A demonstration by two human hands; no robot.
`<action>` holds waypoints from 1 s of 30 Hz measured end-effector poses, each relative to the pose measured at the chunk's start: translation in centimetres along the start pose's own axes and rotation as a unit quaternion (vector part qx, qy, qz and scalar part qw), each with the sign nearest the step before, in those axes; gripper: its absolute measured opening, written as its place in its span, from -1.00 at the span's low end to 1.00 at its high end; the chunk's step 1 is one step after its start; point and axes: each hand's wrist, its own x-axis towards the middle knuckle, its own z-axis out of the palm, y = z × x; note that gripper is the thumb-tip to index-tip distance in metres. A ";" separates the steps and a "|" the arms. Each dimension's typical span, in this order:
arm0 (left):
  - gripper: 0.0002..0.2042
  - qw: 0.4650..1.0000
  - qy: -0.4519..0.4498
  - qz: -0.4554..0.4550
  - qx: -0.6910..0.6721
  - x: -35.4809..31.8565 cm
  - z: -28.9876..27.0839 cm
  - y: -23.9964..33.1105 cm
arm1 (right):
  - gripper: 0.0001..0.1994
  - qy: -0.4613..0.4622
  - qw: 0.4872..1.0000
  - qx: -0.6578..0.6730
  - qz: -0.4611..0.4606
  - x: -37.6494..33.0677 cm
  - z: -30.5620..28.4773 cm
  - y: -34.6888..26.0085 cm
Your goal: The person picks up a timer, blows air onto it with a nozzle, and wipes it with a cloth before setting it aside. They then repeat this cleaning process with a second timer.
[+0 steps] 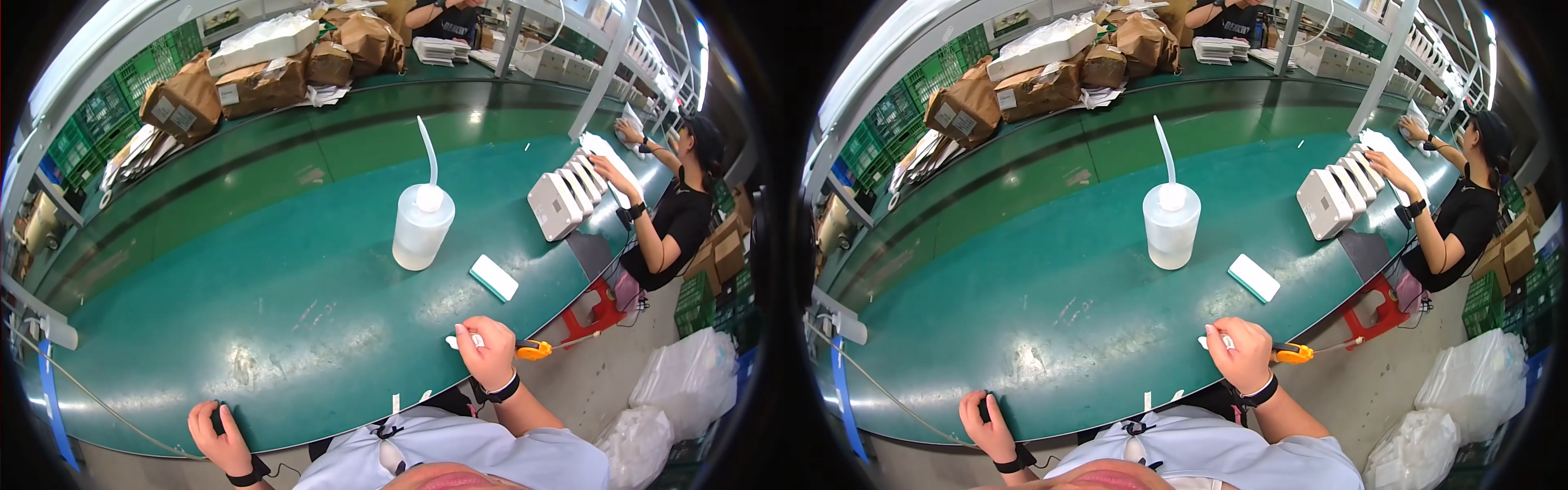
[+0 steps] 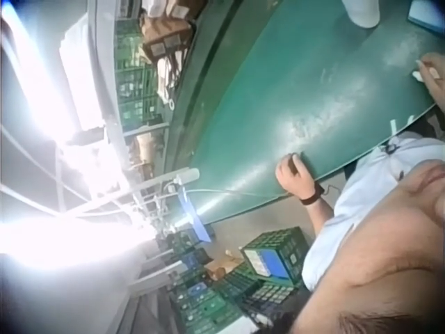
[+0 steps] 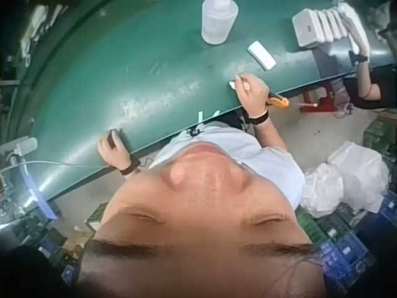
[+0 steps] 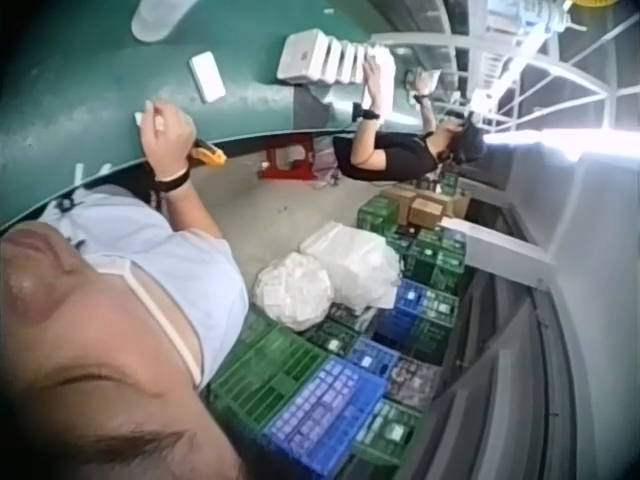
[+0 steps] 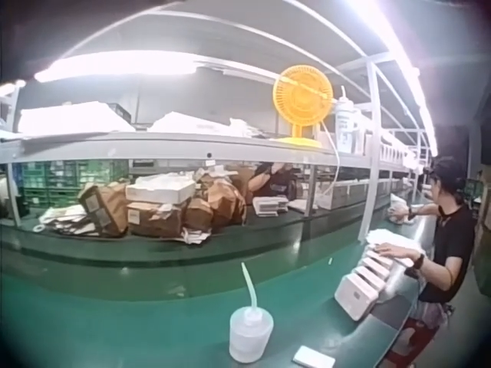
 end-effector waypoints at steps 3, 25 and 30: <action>-0.88 1.000 0.001 0.004 0.006 0.2 -0.1 -0.3 | -0.91 0.002 1.000 0.004 0.008 -0.3 0.1 -0.1; -0.89 1.000 -0.002 0.017 0.019 -0.1 -0.1 -0.5 | -0.90 0.006 1.000 0.001 -0.016 -0.1 0.5 0.3; -0.89 1.000 -0.001 0.013 0.017 -0.1 -0.1 -0.3 | -0.90 0.015 1.000 -0.004 -0.015 -0.2 0.1 0.3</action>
